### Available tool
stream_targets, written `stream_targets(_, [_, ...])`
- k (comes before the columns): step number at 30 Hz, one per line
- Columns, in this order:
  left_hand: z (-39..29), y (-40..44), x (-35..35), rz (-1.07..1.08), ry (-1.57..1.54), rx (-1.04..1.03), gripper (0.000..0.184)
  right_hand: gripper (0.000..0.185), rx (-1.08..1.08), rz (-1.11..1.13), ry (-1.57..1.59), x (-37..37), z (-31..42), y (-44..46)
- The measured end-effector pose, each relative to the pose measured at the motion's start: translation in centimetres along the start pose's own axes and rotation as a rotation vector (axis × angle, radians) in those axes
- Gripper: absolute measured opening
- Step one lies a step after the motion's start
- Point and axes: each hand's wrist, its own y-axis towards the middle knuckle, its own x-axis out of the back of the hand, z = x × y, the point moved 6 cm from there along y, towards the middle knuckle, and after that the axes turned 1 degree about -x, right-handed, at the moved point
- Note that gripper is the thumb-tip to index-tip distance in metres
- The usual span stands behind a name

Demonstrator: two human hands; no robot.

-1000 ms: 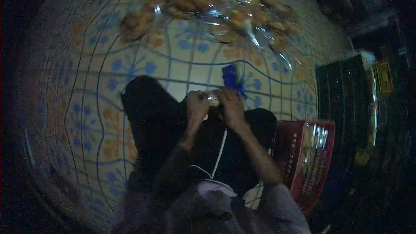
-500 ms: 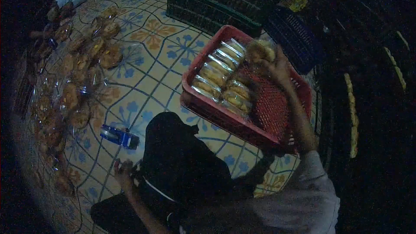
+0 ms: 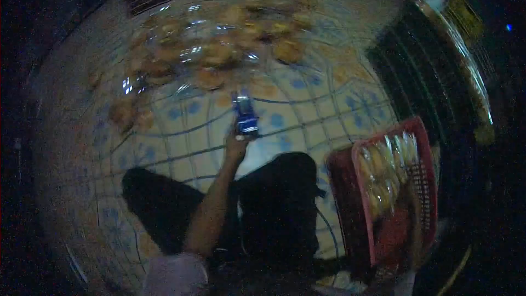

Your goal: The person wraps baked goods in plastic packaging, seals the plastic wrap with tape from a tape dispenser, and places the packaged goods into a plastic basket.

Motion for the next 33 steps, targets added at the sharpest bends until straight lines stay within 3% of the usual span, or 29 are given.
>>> stream_targets(1, [0.7,0.6,0.8,-0.037,0.172,0.063,0.071,0.045,0.057,0.011,0.2,-0.8,5.1,-0.2])
stream_targets(4, [-5.0,-2.6,4.9,-0.094,0.06,0.278,0.063,0.045,0.466,0.136,0.765,-4.8,19.8,2.1])
stream_targets(6, [-8.3,-4.9,6.3,0.246,-0.059,0.207,0.051,0.036,0.456,-0.045,0.044,-9.4,23.4,6.1])
stream_targets(7, [-8.4,-5.6,7.8,0.238,-0.068,0.219,0.051,0.033,0.147,0.047,0.267,-14.7,24.4,9.0])
stream_targets(8, [-8.8,-6.3,9.1,0.295,-0.118,0.135,0.044,0.035,0.298,0.194,0.394,-19.9,27.0,11.8])
stream_targets(9, [-8.6,-6.9,10.3,0.347,-0.172,0.05,0.038,0.041,0.119,0.283,0.402,-24.4,28.7,14.7])
stream_targets(10, [-6.6,-7.2,11.8,0.298,-0.108,0.079,0.029,0.049,0.13,0.324,0.472,-29.0,30.8,17.8])
stream_targets(11, [-3.5,-7.2,12.5,0.275,-0.125,0.087,0.029,0.042,0.14,0.157,0.414,-32.0,33.4,20.1])
stream_targets(13, [4.2,-7.4,15.0,-0.091,-0.025,0.226,0.027,0.056,0.007,0.155,0.502,-37.6,34.8,25.1])
stream_targets(14, [1.3,-7.1,16.4,-0.307,0.023,0.054,0.028,0.054,0.075,0.111,0.525,-39.8,32.0,30.2])
stream_targets(15, [-1.4,-6.9,17.9,-0.334,0.009,0.072,0.028,0.051,0.144,0.068,0.545,-41.8,29.3,35.1])
stream_targets(16, [-4.1,-6.3,19.1,-0.225,-0.09,0.168,0.027,0.048,0.214,0.026,0.562,-43.8,27.0,39.6])
stream_targets(18, [-6.3,-5.7,19.8,-0.089,-0.214,0.272,0.025,0.032,0.602,-0.082,0.657,-35.8,42.4,26.8])
stream_targets(19, [-6.4,-5.8,19.8,-0.103,-0.233,0.262,0.025,0.032,0.626,-0.078,0.646,-31.9,45.7,24.1])
stream_targets(21, [-6.6,-6.3,20.2,-0.232,-0.134,0.197,0.026,0.013,0.6,0.129,-0.114,-28.2,49.6,20.0])
stream_targets(23, [-6.8,-6.4,19.5,-0.202,-0.242,0.075,0.034,0.012,0.657,0.185,-0.184,-23.6,52.5,16.5])
stream_targets(25, [-11.0,-6.6,21.0,-0.254,-0.033,0.017,0.066,0.012,0.715,0.232,-0.248,-19.8,55.4,13.0])
stream_targets(26, [-12.1,-6.2,21.1,-0.223,-0.041,-0.006,0.066,0.015,0.741,0.315,-0.395,-19.1,57.0,11.1])
stream_targets(28, [-15.6,-6.4,20.3,-0.166,0.222,-0.299,0.1,0.018,0.75,0.378,-0.534,-17.2,58.0,7.5])
stream_targets(29, [-16.1,-6.5,19.9,-0.157,0.224,-0.316,0.1,0.015,0.913,0.42,-0.585,-16.8,58.5,5.2])
stream_targets(30, [-15.8,-6.5,18.4,0.063,0.049,-0.244,0.107,0.013,1.079,0.469,-0.633,-16.6,58.9,2.9])
stream_targets(31, [-14.9,-6.5,17.1,0.279,-0.121,-0.162,0.114,0.013,1.078,0.461,-0.623,-16.5,59.3,1.9])
stream_targets(32, [-14.5,-7.6,15.6,0.448,-0.431,-0.047,0.11,0.014,1.088,0.492,-0.645,-16.2,59.5,0.5])
stream_targets(33, [-14.7,-9.2,15.0,0.455,-0.411,-0.053,0.11,0.014,1.097,0.52,-0.665,-15.9,58.7,-0.5])
